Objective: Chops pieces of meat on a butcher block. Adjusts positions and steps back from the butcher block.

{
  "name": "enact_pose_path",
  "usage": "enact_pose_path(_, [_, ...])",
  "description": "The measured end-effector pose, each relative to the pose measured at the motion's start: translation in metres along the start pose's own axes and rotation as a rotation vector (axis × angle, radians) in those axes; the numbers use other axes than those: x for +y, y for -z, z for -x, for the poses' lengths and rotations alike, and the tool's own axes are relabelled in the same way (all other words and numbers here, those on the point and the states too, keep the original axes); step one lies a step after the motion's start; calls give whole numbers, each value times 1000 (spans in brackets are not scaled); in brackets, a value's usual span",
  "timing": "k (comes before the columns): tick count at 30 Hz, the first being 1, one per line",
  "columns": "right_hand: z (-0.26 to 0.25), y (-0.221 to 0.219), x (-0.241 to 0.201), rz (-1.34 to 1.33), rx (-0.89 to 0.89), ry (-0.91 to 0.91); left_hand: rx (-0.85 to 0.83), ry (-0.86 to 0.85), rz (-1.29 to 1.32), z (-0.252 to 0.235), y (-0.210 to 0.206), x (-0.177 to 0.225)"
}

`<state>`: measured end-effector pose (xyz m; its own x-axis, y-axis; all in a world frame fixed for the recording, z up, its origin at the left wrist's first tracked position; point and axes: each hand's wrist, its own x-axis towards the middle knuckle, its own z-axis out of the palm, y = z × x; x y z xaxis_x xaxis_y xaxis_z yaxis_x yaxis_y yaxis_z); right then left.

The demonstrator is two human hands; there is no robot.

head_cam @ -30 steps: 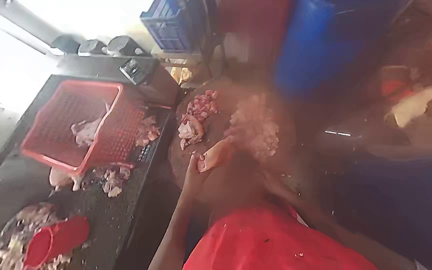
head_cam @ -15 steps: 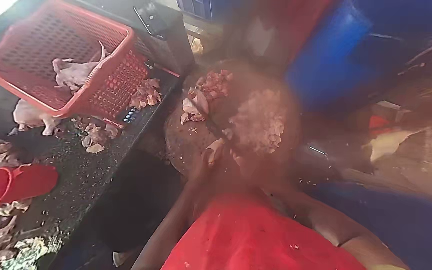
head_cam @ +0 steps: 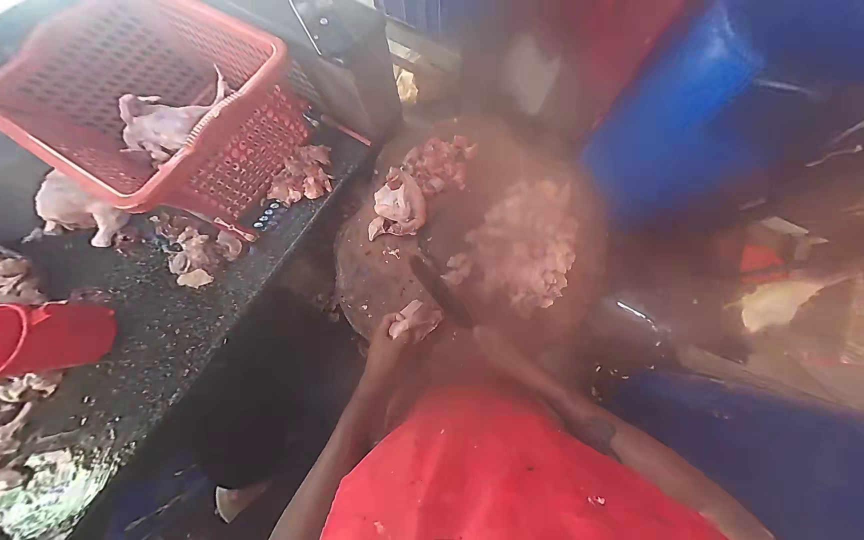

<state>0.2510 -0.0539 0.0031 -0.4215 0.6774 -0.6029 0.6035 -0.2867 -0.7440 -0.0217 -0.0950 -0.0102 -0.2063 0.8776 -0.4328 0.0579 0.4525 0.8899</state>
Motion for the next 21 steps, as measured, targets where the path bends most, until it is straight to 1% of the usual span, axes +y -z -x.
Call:
enact_pose_path(1, [0,3,10,-44,3,-54,26,-25,127,2,-7,6])
enact_pose_path(2, [3,7,12,-70,30,-87,47,-55,194,3,-15,13])
enact_pose_path(3, [9,10,12,-62,67,-108,46,-68,191,6,-22,19])
enact_pose_path(4, [15,15,9,-18,114,-111,14,-58,126,7,-28,22])
enact_pose_path(6, [18,32,-13,76,211,-42,-102,-40,-20,-4,-41,19])
enact_pose_path(8, [26,50,-50,90,319,137,-176,-45,-17,-17,-52,8])
enact_pose_path(11, [56,68,-119,-72,418,538,-161,-30,18,-20,-60,3])
enact_pose_path(13, [80,71,-164,-196,426,817,-165,-16,21,-19,-62,5])
enact_pose_path(14, [84,67,-178,-226,450,934,-169,-16,19,-20,-61,5])
enact_pose_path(15, [82,60,-181,-226,488,1009,-170,-18,15,-21,-61,5])
enact_pose_path(16, [73,48,-170,-204,527,1040,-173,-18,14,-21,-61,5])
enact_pose_path(17, [58,33,-143,-128,563,1007,-179,-14,11,-21,-61,5])
enact_pose_path(18, [42,18,-104,6,566,900,-188,-9,3,-21,-61,5])
enact_pose_path(19, [31,6,-67,131,498,691,-195,-9,-23,-21,-59,6])
enact_pose_path(20, [22,-1,-41,206,350,418,-201,-10,-74,-20,-57,8])
enact_pose_path(21, [15,-4,-26,214,205,164,-203,-2,-138,-19,-54,11])
